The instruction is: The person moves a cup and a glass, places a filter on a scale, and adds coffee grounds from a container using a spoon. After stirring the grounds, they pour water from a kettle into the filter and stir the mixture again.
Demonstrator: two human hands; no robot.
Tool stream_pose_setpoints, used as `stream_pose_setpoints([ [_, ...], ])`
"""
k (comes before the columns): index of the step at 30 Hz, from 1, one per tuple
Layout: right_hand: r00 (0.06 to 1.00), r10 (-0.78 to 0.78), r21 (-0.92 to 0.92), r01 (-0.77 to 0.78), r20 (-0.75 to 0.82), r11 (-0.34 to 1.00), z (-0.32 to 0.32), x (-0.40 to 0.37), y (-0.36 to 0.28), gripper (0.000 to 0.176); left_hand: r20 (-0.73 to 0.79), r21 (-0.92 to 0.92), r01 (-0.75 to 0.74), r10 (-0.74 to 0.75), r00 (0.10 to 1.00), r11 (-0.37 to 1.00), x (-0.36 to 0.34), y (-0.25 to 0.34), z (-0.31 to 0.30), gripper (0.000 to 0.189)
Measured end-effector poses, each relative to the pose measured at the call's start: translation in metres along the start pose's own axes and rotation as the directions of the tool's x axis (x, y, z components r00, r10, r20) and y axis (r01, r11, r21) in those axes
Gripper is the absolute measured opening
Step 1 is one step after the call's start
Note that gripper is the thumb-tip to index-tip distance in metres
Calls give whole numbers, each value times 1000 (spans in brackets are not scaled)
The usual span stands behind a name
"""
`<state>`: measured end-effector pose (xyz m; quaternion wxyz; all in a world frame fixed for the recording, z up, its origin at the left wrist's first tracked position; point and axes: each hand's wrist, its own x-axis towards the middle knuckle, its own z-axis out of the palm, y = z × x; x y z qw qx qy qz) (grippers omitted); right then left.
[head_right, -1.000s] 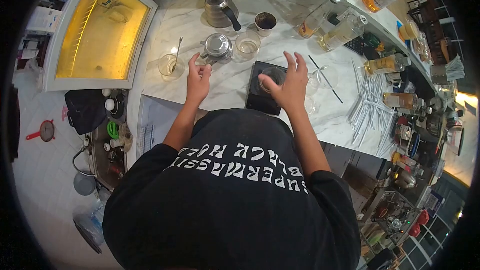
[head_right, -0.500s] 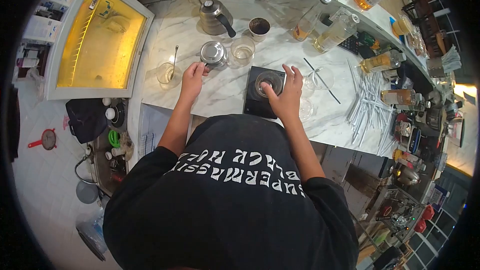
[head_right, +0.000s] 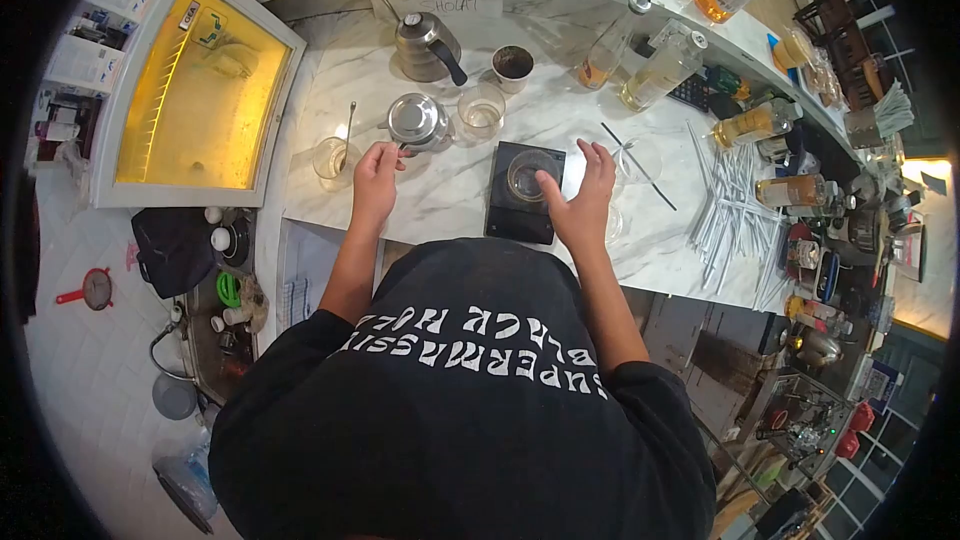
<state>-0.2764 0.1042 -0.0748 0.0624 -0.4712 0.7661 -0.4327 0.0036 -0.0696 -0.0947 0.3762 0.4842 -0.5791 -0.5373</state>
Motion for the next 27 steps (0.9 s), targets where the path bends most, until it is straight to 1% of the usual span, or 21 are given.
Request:
stream_pose_setpoints([
  [2, 1000, -17, 27, 18, -25, 999, -1, 2, 2, 74, 82, -26, -27, 29, 996, 999, -7, 8, 6, 28],
  [5, 999, 18, 50, -17, -32, 999, -8, 6, 0, 72, 210, -19, -43, 47, 977, 999, -18, 15, 21, 27],
  [6, 999, 17, 55, -14, -44, 998, -10, 7, 0, 68, 254, -15, -47, 50, 966, 999, -21, 14, 26, 27],
  [9, 998, 50, 61, -47, -45, 997, -18, 8, 2, 62, 377, -28, -39, 47, 925, 999, -27, 13, 44, 25],
  [10, 995, 94, 86, -90, -44, 992, -22, 8, -3, 57, 408, -26, -29, 38, 912, 999, -28, 12, 49, 26],
  [11, 993, 106, 89, -101, -47, 991, -23, 8, -1, 56, 440, -24, -20, 28, 898, 1000, -29, 11, 55, 26],
  [12, 992, 118, 93, -113, -49, 989, -24, 7, 1, 55, 455, -39, -28, 43, 890, 999, -31, 16, 59, 27],
  [15, 986, 156, 127, -148, -55, 981, -25, 3, 6, 53, 517, 10, -38, 27, 856, 999, -29, 22, 69, 28],
  [18, 983, 174, 141, -165, -57, 976, -26, 0, 9, 50, 594, 102, -46, -24, 804, 994, -24, 23, 78, 29],
  [21, 982, 182, 155, -174, -43, 973, -27, -1, 12, 48, 618, 102, -94, 11, 786, 990, -22, 20, 85, 28],
  [24, 981, 193, 165, -189, -12, 968, -28, -2, 13, 46, 644, 119, -85, -12, 765, 989, -22, 17, 89, 27],
  [27, 981, 194, 211, -195, 26, 958, -27, -2, 12, 45, 653, 83, -100, 22, 757, 992, -21, 9, 92, 27],
])
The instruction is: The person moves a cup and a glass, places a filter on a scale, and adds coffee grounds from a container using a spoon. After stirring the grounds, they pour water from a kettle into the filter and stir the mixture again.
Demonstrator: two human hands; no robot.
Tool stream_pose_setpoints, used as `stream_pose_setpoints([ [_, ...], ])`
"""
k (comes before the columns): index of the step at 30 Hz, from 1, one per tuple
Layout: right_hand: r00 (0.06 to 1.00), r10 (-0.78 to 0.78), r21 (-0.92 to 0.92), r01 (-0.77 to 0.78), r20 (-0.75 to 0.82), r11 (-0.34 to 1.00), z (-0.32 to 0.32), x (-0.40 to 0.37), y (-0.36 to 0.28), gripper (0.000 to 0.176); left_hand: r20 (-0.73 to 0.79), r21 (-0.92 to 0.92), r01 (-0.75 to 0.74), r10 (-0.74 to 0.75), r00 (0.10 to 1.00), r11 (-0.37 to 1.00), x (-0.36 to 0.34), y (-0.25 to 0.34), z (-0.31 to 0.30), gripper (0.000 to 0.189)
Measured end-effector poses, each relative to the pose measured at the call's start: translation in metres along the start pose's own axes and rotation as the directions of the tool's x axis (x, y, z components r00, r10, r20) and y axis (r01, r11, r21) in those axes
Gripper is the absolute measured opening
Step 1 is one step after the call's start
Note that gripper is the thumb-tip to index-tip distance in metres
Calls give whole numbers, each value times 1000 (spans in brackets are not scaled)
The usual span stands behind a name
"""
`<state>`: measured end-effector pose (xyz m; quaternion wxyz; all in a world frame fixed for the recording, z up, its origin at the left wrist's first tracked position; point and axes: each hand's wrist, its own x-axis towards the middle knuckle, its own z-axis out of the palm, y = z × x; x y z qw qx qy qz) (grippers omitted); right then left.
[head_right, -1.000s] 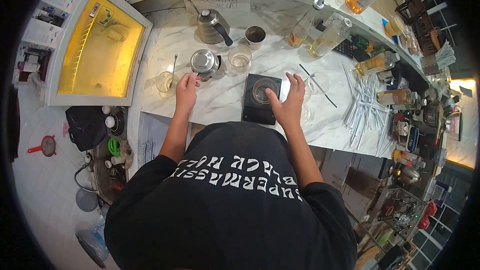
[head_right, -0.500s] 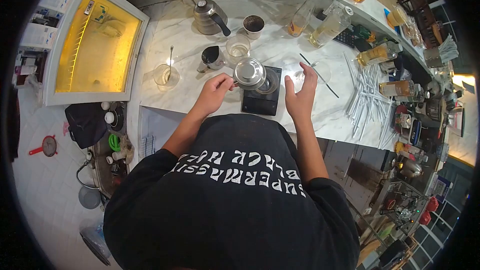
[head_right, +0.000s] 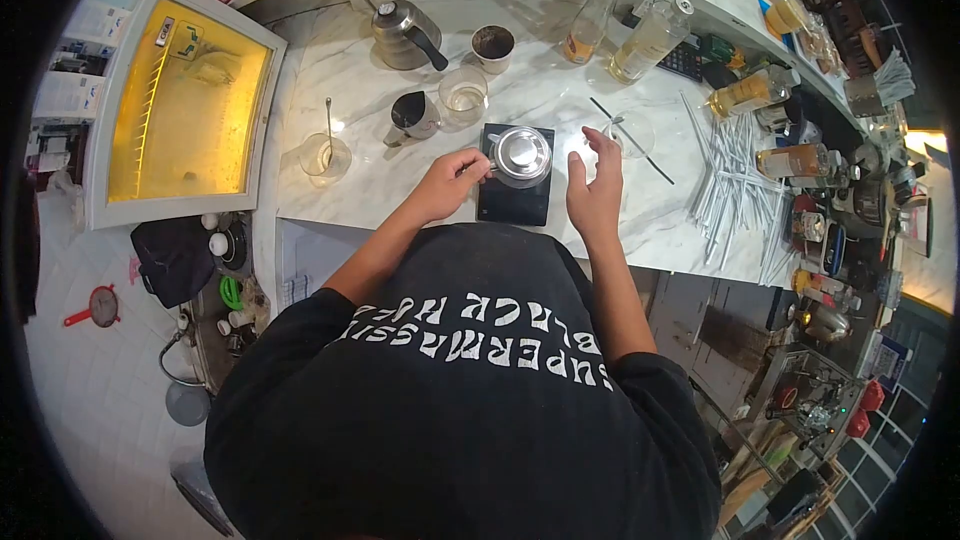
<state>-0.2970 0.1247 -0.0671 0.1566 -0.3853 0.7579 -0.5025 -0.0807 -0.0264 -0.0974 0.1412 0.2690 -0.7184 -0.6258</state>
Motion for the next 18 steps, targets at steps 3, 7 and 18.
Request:
stream_pose_setpoints([
  [3, 997, -5, 26, 2, 79, 1000, -2, -1, -10, 45, -11, -7, 27, -27, 1000, 1000, 1, 0, 1, 25],
  [7, 976, -121, 29, 118, 182, 993, -1, -2, -11, 58, -32, -55, 63, -65, 997, 996, 1, 5, 2, 23],
  [18, 908, -239, -38, 268, 344, 963, 6, 7, -28, 73, -103, -125, 15, -28, 994, 992, 1, -15, 5, 24],
])
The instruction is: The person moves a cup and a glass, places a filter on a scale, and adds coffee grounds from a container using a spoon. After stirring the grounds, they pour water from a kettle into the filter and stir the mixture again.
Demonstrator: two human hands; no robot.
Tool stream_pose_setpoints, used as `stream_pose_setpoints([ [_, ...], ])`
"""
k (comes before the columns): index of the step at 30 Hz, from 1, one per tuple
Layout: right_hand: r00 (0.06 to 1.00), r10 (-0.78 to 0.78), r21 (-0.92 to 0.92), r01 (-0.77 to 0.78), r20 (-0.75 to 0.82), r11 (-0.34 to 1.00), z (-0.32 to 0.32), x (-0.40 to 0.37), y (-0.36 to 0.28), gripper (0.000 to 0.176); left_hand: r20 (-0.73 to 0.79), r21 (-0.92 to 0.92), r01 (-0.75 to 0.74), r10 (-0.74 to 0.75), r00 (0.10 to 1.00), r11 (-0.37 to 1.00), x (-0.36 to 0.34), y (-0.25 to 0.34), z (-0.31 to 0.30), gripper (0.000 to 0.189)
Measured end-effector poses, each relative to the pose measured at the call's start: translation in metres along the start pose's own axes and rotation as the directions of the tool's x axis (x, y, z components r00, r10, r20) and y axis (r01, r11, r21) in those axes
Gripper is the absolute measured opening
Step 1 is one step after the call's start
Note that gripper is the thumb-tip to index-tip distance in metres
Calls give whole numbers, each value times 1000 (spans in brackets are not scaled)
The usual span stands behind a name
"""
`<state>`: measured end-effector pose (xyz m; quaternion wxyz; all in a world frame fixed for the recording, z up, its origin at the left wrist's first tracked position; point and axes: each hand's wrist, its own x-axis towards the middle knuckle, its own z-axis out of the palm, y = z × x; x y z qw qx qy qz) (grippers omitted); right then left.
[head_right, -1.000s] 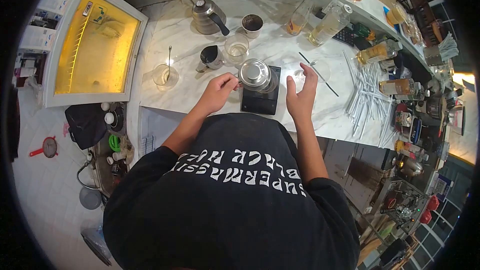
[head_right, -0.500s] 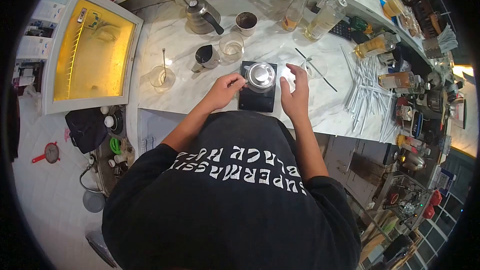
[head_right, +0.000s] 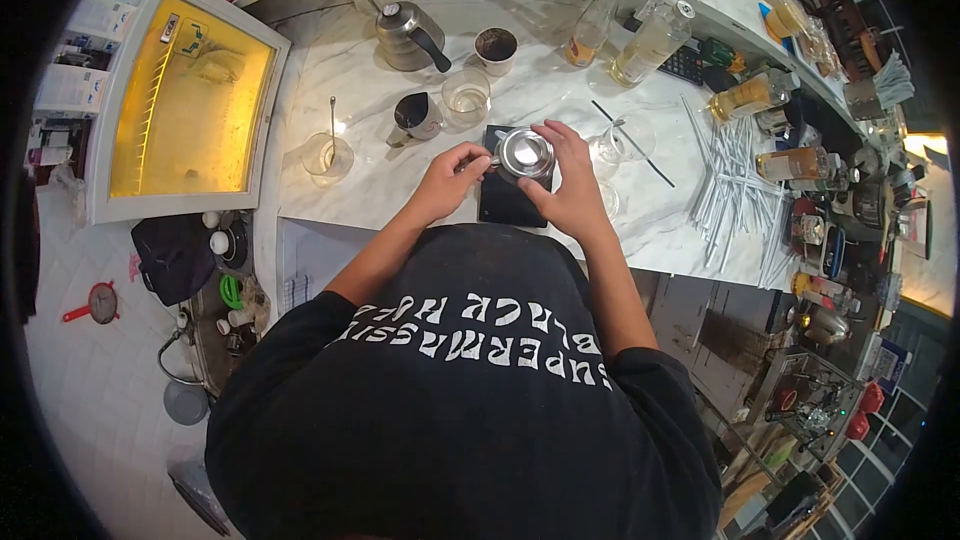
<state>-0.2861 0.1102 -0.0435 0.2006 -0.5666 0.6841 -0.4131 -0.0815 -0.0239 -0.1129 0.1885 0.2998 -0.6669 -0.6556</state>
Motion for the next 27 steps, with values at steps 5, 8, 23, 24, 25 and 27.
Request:
stream_pose_setpoints([
  [5, 1000, -5, -94, 6, 15, 996, 5, 5, -3, 80, -102, -47, 25, -29, 994, 999, -11, -11, -11, 25],
  [8, 1000, -12, -120, 12, 0, 993, 9, 4, -3, 79, -179, -82, 52, -66, 982, 995, -19, -21, -18, 25],
  [23, 931, 144, 100, -117, -334, 988, -4, -36, 9, 66, -217, -91, 197, -213, 953, 976, -68, -53, -30, 31],
  [24, 922, 166, 89, -144, -351, 986, -2, -48, 18, 65, -211, -84, 209, -222, 952, 974, -69, -54, -29, 32],
  [25, 920, 183, 71, -169, -347, 983, 1, -60, 25, 64, -221, -109, 195, -215, 951, 975, -70, -56, -27, 30],
  [27, 928, 165, -50, -193, -333, 980, 7, -90, 36, 64, -241, -159, 168, -203, 949, 973, -72, -61, -21, 27],
])
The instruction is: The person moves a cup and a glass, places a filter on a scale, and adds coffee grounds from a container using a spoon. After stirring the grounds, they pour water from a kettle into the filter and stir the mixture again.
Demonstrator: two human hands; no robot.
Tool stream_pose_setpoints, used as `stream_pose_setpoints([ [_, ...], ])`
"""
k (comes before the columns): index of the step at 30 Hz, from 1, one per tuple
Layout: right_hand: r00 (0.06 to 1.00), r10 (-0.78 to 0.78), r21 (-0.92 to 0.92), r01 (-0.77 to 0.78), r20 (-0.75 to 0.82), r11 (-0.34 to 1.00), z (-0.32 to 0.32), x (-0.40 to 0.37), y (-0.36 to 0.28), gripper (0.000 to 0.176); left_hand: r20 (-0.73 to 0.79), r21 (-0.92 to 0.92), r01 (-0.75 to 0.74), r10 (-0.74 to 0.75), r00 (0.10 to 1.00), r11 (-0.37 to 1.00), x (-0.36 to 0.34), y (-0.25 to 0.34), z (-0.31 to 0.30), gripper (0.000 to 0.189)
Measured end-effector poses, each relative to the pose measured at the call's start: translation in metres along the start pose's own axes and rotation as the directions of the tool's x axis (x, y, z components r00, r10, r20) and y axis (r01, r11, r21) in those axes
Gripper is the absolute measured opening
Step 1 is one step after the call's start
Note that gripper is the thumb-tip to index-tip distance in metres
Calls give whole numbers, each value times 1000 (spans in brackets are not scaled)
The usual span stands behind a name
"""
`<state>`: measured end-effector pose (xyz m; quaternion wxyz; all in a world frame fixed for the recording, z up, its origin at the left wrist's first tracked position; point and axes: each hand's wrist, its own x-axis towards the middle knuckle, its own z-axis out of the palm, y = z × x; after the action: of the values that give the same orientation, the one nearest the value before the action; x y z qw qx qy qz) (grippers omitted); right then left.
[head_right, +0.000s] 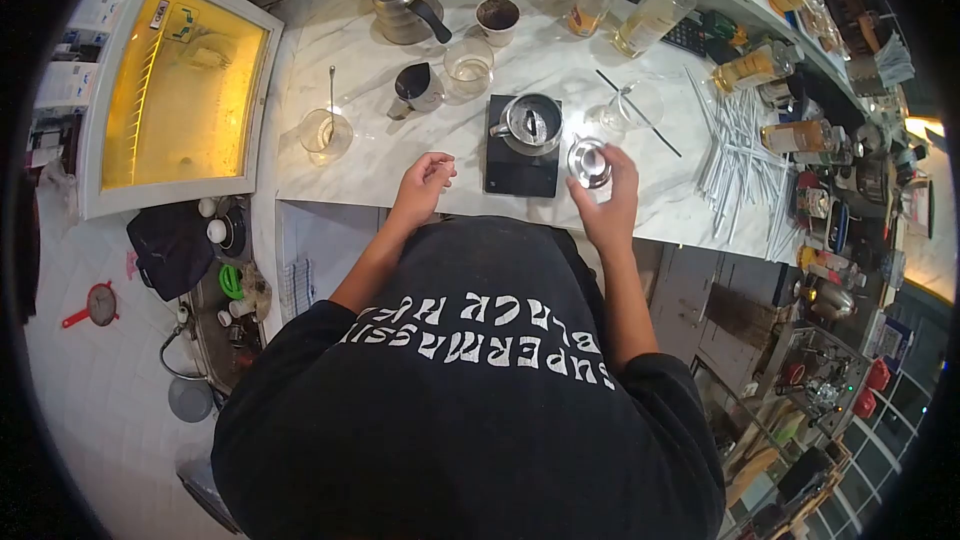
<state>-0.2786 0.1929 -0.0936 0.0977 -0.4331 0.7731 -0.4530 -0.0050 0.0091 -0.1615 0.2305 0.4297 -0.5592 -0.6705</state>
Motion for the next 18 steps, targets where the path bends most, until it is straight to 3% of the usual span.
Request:
stream_pose_setpoints([
  [3, 996, -31, -138, 42, 81, 990, -1, -37, 19, 62, 20, 39, 14, -15, 1000, 999, -4, 0, 6, 27],
  [8, 966, 72, -208, -20, 247, 978, 4, -71, 54, 60, 28, 110, 47, -51, 998, 993, -9, 0, 16, 30],
  [18, 967, 6, -276, 67, 254, 959, 11, -72, 86, 56, 31, 181, 43, -49, 998, 983, -50, -9, 46, 30],
])
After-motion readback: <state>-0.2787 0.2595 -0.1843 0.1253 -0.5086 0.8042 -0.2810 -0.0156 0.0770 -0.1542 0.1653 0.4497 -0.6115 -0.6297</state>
